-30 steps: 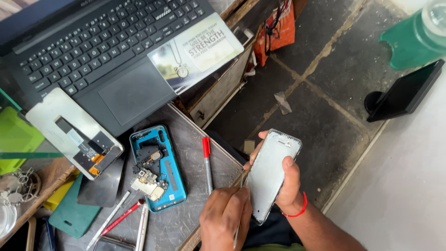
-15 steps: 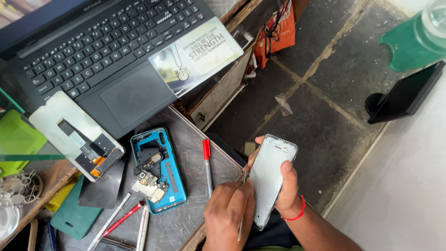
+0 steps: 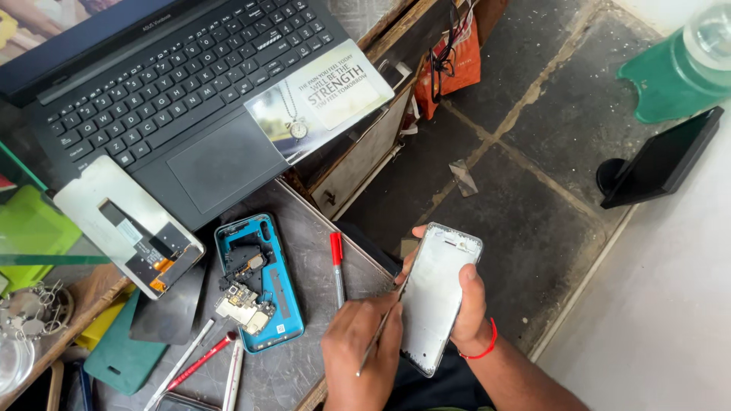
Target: The person holds a white smartphone casing and uses a metal tool to scrape or pry along the edges of the device. The workspace contains a laptop, a disassembled blue phone, and various tools.
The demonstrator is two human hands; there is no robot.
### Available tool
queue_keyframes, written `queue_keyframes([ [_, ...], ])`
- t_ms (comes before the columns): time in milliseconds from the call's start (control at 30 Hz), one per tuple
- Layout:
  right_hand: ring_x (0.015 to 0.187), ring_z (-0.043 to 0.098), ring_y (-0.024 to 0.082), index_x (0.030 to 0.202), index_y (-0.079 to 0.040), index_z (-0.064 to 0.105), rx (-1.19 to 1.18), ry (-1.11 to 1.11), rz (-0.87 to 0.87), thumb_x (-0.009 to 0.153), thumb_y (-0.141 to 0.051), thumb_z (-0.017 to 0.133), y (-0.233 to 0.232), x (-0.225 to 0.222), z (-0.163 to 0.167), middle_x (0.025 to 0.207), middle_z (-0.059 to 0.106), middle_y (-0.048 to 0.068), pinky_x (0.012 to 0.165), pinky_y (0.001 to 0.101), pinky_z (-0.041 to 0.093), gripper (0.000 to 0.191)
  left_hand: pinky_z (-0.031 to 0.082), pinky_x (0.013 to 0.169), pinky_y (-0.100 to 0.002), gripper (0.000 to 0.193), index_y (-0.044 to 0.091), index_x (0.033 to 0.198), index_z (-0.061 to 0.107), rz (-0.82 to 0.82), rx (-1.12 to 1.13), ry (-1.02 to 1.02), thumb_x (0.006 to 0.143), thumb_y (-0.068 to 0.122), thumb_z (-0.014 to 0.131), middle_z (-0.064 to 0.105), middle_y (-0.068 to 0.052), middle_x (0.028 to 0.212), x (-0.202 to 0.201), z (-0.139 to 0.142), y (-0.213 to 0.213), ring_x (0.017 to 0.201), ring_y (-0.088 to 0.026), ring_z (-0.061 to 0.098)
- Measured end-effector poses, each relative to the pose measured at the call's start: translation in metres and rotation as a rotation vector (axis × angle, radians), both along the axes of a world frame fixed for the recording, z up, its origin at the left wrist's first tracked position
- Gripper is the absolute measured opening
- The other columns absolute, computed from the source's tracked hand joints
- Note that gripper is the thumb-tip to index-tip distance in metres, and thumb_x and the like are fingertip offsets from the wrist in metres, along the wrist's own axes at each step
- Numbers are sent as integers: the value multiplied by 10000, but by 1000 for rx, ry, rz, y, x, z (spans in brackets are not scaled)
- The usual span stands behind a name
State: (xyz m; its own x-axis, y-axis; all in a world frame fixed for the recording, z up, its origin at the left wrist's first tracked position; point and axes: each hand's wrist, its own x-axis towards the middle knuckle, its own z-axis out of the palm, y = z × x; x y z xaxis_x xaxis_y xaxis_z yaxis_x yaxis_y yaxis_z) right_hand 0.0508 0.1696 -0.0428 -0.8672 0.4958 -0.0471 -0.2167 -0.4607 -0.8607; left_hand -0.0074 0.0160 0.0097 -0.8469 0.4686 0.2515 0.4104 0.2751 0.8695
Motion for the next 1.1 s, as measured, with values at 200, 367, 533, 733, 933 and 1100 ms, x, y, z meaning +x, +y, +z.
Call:
queue_keyframes([
  [200,902,647,293,1438,95,485,-69,37,-10,942,-710,502,-1,-3,-1,980,656,191,831,439,537,946,590,660,-369,131,49,893,759,-31,-82,-148,770,69,801,752,-132,781,-1,1,-34,722,-309,763],
  [367,915,639,284,1432,86,486,-53,31,15,929,-701,505,1,-4,-3,985,655,183,836,443,541,934,586,678,-379,138,56,900,765,-3,-112,-131,768,67,800,761,-126,801,-3,5,-29,741,-310,753],
  [533,893,649,289,1422,82,501,-8,23,26,939,-686,493,3,-3,-4,972,656,178,809,444,551,907,567,682,-395,132,51,924,753,-2,-87,-71,797,43,787,744,-123,802,-9,8,-3,755,-317,728],
  [733,899,640,298,1414,82,503,-119,28,-2,920,-709,522,3,-4,-7,975,648,193,825,456,555,932,562,658,-399,163,45,898,743,-68,-94,24,744,16,792,713,-125,773,-1,9,-22,724,-307,708],
  [933,908,618,291,1416,69,481,-178,23,5,909,-712,556,1,-2,-4,980,624,186,836,453,541,935,587,628,-336,190,59,884,744,-145,-152,196,720,37,836,701,-82,754,18,-5,-59,673,-229,705],
  [1100,899,623,299,1407,75,489,-114,38,27,907,-705,560,3,-4,-2,972,632,186,825,449,535,930,590,655,-344,202,49,884,732,-106,-186,267,710,44,835,688,-93,756,25,-11,-56,688,-247,702],
])
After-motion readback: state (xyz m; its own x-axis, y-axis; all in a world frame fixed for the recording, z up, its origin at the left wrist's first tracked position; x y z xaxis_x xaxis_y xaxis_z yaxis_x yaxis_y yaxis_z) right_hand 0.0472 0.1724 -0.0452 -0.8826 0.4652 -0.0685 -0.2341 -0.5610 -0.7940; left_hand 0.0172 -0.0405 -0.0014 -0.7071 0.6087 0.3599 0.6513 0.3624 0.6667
